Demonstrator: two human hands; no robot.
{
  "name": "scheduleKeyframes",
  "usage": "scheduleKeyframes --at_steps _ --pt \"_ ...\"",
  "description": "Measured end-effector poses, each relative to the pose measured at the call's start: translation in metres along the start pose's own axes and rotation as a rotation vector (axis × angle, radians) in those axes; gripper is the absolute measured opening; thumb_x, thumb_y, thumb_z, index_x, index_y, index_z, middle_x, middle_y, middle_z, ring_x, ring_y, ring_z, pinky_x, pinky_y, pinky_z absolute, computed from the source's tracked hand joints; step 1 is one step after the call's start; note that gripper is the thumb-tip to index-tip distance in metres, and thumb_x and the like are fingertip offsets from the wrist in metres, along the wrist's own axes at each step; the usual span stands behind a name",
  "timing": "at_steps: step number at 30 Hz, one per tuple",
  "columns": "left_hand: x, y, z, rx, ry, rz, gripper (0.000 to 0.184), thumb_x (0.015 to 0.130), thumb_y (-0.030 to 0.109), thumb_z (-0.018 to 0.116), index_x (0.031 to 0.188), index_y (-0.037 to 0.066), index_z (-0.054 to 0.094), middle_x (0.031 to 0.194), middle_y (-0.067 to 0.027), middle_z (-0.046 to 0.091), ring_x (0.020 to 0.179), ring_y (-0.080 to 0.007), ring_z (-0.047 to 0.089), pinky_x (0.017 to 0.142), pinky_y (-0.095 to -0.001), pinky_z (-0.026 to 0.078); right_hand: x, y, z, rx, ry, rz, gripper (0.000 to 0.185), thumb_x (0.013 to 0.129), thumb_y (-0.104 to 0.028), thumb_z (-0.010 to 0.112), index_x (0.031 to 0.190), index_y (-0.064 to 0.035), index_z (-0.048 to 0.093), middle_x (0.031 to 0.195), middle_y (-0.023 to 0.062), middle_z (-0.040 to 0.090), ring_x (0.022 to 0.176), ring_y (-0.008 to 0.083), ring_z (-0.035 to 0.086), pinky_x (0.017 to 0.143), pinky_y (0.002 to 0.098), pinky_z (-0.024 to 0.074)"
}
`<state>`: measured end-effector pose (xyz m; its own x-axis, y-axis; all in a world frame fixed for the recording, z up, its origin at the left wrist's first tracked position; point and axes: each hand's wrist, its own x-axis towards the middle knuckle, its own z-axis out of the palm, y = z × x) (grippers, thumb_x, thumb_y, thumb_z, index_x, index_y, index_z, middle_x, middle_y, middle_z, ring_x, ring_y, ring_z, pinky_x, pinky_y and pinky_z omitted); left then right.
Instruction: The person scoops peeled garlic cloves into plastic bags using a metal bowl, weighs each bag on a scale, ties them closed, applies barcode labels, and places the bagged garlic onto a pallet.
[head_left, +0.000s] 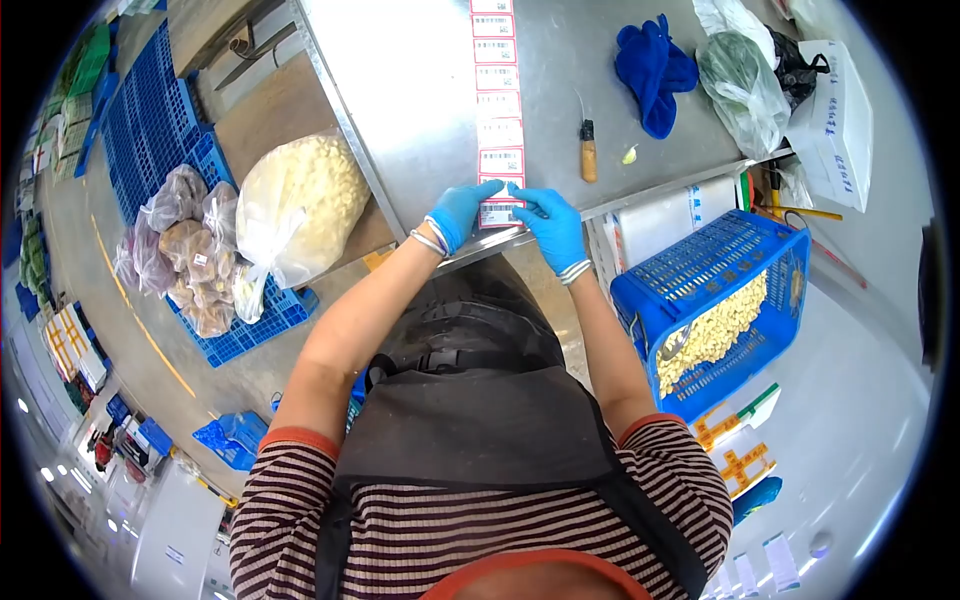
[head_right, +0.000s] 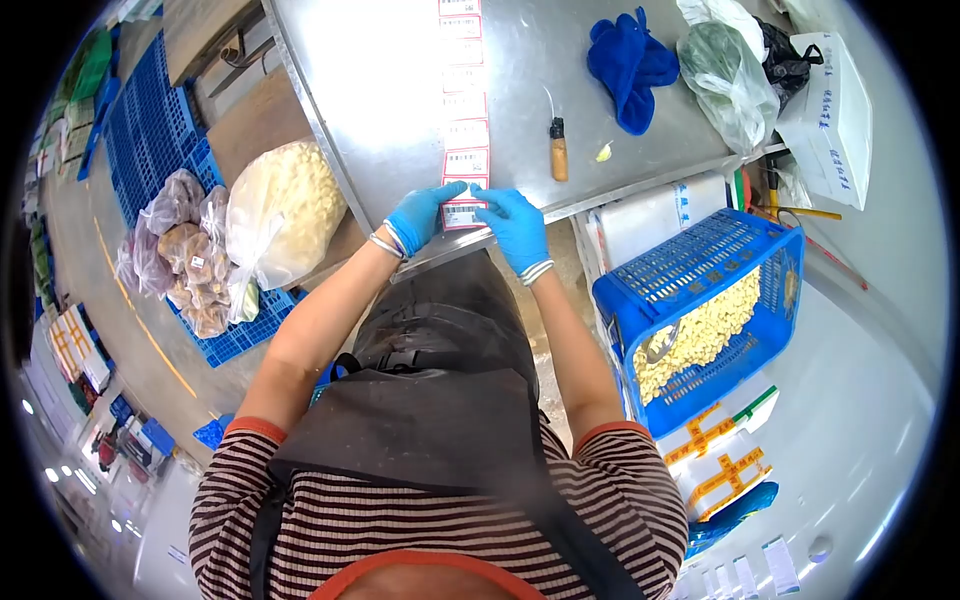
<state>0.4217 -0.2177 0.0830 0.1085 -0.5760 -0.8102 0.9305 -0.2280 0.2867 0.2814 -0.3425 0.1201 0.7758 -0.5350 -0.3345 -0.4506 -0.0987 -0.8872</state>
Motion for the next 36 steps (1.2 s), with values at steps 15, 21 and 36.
scheduleKeyframes --at_steps 15,21,36 --pt "0.022 -0.010 -0.013 -0.209 -0.040 -0.152 0.037 0.094 0.012 0.052 0.128 -0.003 0.050 0.124 -0.0191 0.059 0.109 -0.0285 0.061 0.096 -0.0402 0.051 -0.002 -0.014 0.006 0.001 0.004 -0.284 0.010 0.076 -0.005 0.075 0.085 -0.0096 0.074 0.103 0.0076 0.058 0.099 0.0221 0.055 0.086 0.0347 0.0453" --pt "-0.020 0.010 -0.009 -0.052 0.022 -0.193 0.055 0.092 0.060 0.051 0.120 0.014 0.061 0.118 -0.0141 0.065 0.110 -0.0223 0.061 0.090 -0.0303 0.048 0.003 -0.060 -0.031 0.431 0.063 -0.162 0.010 0.086 0.002 0.060 0.091 -0.0012 0.068 0.101 0.0099 0.066 0.099 0.0195 0.061 0.093 0.0308 0.0449" --pt "-0.201 0.018 -0.337 1.848 0.572 0.748 0.019 0.085 0.025 0.062 0.101 0.018 0.071 0.129 -0.0044 0.059 0.130 -0.0321 0.044 0.106 -0.0494 0.032 0.115 -0.100 0.335 0.317 -0.145 -0.061 0.014 0.083 -0.003 0.067 0.096 -0.0027 0.073 0.094 0.0063 0.069 0.083 0.0137 0.065 0.077 0.0258 0.0525"
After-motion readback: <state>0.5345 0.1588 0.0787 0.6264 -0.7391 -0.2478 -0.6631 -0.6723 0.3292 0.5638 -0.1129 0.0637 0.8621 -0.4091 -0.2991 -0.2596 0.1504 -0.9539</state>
